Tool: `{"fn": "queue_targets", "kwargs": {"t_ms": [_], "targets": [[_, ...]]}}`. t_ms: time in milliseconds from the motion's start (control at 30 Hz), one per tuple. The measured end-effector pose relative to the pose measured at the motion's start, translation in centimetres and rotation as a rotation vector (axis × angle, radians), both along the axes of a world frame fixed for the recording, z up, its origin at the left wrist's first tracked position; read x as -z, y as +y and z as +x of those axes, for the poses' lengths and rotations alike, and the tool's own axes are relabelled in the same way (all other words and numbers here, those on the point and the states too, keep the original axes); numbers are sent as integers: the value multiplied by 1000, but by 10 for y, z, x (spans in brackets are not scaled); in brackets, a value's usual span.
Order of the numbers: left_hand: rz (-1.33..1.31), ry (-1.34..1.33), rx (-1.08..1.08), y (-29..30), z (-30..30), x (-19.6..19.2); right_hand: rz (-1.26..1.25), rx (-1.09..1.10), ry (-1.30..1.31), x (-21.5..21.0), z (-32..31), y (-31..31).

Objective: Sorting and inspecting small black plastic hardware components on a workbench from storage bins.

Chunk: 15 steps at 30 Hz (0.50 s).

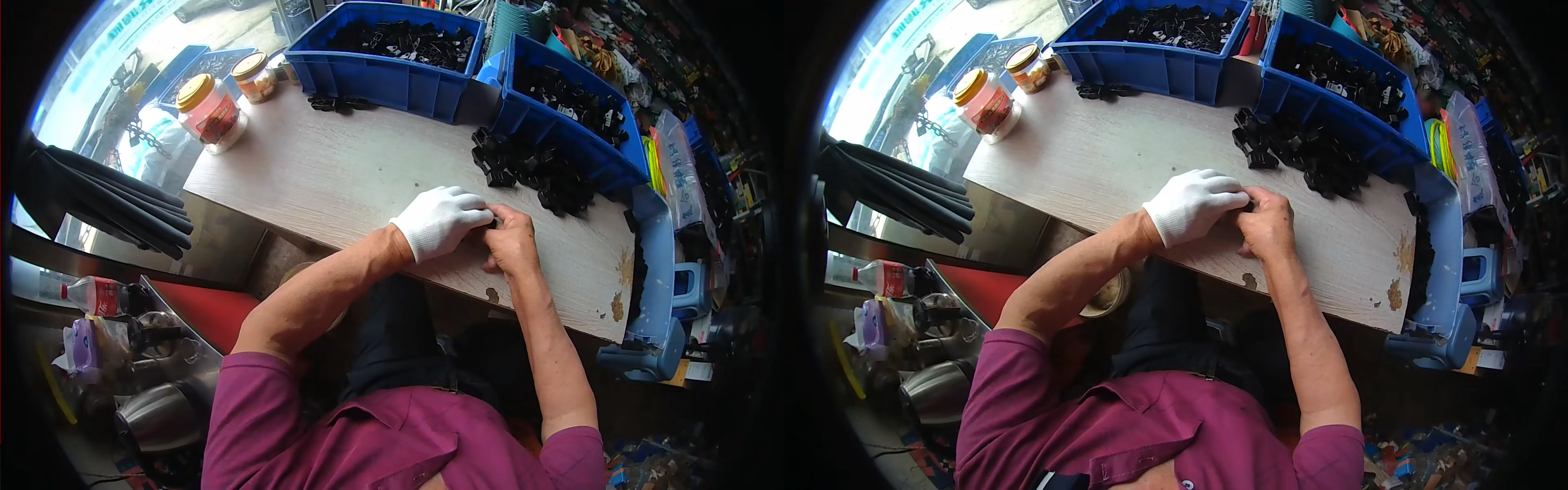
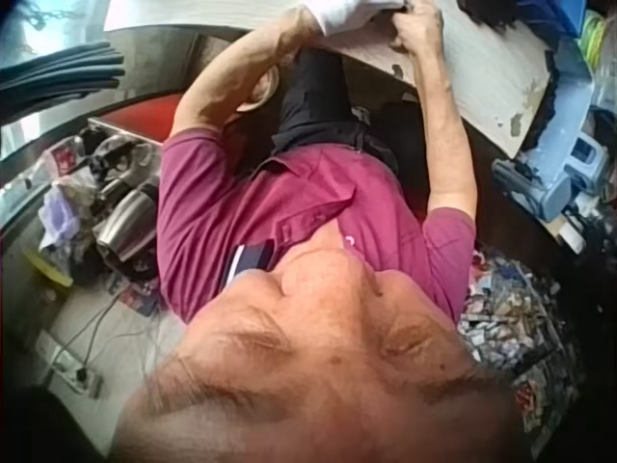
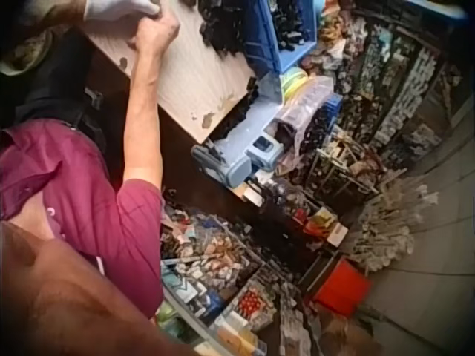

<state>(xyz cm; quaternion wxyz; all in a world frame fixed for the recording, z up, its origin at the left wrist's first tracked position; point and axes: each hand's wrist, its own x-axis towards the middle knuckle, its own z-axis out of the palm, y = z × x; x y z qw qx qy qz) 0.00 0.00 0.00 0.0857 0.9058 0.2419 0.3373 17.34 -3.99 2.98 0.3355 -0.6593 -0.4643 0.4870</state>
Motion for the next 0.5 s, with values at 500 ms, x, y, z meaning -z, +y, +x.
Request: {"fn": "queue_targets", "kwargs": {"t_ms": [500], "targets": [[-94,-158,-131,-10,-6,-7,12,29,-47,0,2,-2]]}}
